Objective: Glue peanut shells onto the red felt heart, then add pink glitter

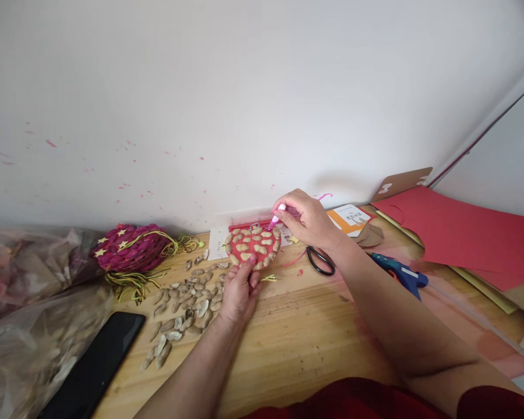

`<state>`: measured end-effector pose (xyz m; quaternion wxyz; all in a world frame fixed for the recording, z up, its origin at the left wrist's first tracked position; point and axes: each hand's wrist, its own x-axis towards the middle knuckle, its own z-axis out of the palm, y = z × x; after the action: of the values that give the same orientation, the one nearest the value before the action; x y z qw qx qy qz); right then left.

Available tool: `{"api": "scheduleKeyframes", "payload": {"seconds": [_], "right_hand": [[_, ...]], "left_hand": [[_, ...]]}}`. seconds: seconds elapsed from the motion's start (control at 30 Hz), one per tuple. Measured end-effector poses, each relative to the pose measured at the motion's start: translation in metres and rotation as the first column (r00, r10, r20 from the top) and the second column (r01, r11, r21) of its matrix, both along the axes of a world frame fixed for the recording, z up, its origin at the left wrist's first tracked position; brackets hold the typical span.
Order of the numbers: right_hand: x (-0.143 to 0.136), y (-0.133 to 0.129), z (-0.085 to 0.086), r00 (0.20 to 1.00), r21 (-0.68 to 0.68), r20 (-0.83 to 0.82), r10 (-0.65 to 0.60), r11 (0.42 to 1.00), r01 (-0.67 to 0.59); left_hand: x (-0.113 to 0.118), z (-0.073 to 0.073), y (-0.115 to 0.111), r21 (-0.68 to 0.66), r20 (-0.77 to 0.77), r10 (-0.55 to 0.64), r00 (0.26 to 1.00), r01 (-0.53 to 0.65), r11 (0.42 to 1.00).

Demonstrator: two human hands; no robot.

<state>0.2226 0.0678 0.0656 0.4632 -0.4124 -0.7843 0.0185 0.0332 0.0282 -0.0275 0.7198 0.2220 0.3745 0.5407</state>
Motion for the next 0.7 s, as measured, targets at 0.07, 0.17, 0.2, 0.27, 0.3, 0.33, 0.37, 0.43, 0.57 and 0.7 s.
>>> {"api": "scheduleKeyframes", "payload": {"seconds": [0.07, 0.17, 0.2, 0.27, 0.3, 0.33, 0.37, 0.43, 0.57, 0.7], "right_hand": [[-0.001, 0.0001, -0.0005, 1.0, 0.012, 0.02, 0.024, 1.0, -0.024], [-0.0021, -0.0004, -0.0001, 0.996, 0.01, 0.076, 0.046, 0.999, -0.046], [-0.0026, -0.0006, 0.0001, 0.994, 0.007, 0.096, 0.047, 0.999, -0.048], [-0.0036, -0.0009, 0.0005, 0.991, 0.004, 0.127, 0.049, 0.999, -0.05], [-0.0043, -0.001, 0.0007, 0.99, 0.007, 0.134, 0.051, 0.999, -0.053], [-0.005, -0.0012, 0.0008, 0.989, 0.012, 0.138, 0.055, 0.998, -0.057], [-0.0057, -0.0014, 0.0009, 0.988, 0.016, 0.14, 0.06, 0.998, -0.062], [-0.007, -0.002, 0.0011, 0.988, 0.011, 0.142, 0.064, 0.998, -0.066], [-0.0066, -0.0025, 0.0016, 0.988, -0.022, 0.144, 0.056, 0.998, -0.054], [-0.0032, -0.002, 0.0028, 0.988, -0.018, 0.151, 0.042, 0.999, -0.04]], "left_hand": [[-0.0002, 0.0001, 0.0, 0.004, 0.005, 0.003, 1.0, -0.003, 1.0], [-0.0004, 0.001, 0.0, 0.003, 0.002, 0.002, 1.0, -0.002, 1.0], [-0.0004, 0.0013, 0.0, 0.003, 0.0, 0.0, 1.0, 0.0, 1.0], [-0.0005, 0.0017, 0.0001, 0.003, -0.003, -0.001, 1.0, 0.001, 1.0], [-0.0005, 0.0017, 0.0001, 0.003, -0.002, -0.001, 1.0, 0.001, 1.0], [-0.0004, 0.0016, 0.0001, 0.003, 0.0, -0.003, 1.0, 0.003, 1.0], [-0.0004, 0.0015, 0.0, 0.005, 0.001, -0.005, 1.0, 0.005, 1.0], [-0.0002, 0.0012, 0.0, 0.006, 0.002, -0.008, 1.0, 0.008, 1.0], [-0.0002, 0.0006, 0.0001, 0.002, 0.002, 0.001, 1.0, -0.001, 1.0], [-0.0008, -0.0009, 0.0006, 0.011, 0.004, -0.001, 1.0, 0.001, 1.0]]}}
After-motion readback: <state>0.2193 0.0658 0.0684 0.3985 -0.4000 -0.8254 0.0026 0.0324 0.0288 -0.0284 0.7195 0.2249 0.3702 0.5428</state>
